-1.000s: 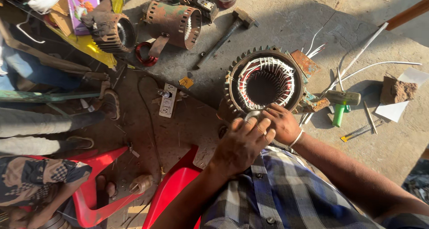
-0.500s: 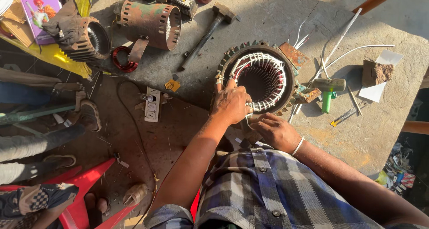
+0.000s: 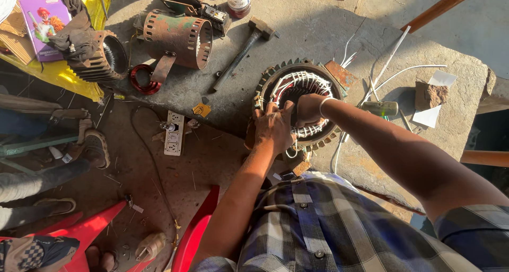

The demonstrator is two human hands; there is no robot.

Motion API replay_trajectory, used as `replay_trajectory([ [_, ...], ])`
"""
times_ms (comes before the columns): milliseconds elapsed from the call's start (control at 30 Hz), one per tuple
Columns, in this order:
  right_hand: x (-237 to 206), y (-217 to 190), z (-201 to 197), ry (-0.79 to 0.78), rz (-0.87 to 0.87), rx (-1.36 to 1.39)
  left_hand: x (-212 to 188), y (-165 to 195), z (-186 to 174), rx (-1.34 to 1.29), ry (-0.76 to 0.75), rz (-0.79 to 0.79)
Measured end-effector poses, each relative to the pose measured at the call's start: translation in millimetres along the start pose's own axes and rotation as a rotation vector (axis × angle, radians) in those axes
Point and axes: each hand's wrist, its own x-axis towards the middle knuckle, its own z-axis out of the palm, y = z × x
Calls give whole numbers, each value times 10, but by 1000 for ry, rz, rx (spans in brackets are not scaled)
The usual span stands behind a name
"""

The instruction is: The person uses a rubber mallet to tap a metal rod into the slots of a motor stator, likely to secure or adjust the windings. The person repeatedly positions the rod and strikes it with the mallet while holding the stator steady.

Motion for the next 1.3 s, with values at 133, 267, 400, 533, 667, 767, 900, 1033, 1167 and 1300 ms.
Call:
replay_trajectory([
  [133, 110, -11, -75, -126, -19, 225, 83, -111, 299, 49, 142, 11],
  [267, -27, -58, -125, -157, -170, 65, 85, -99, 309, 23, 92, -3],
  [400, -202, -69, 41, -23, -155, -163, 60, -10, 135, 46, 33, -28],
  [533, -309, 25, 373, 174, 10, 1009, 13, 36, -39, 78, 239, 26],
  [667, -375, 173, 612, 94, -27, 1956, -48, 88, -133, -7, 219, 38],
  [767, -419, 212, 673, 17, -122, 2084, -8, 82, -79, -48, 134, 44],
  [900, -475, 170, 610, -32, -112, 2138, 195, 22, 234, -288, 324, -61],
  [1033, -511, 154, 437, 111, -553, 2185, 541, -5, 533, -111, 273, 27],
  [1167, -406, -143, 270, 33, -287, 2089, 533, 81, 524, -79, 271, -118],
  [1300, -203, -990, 159, 15, -237, 2036, 356, 95, 270, -90, 247, -169],
])
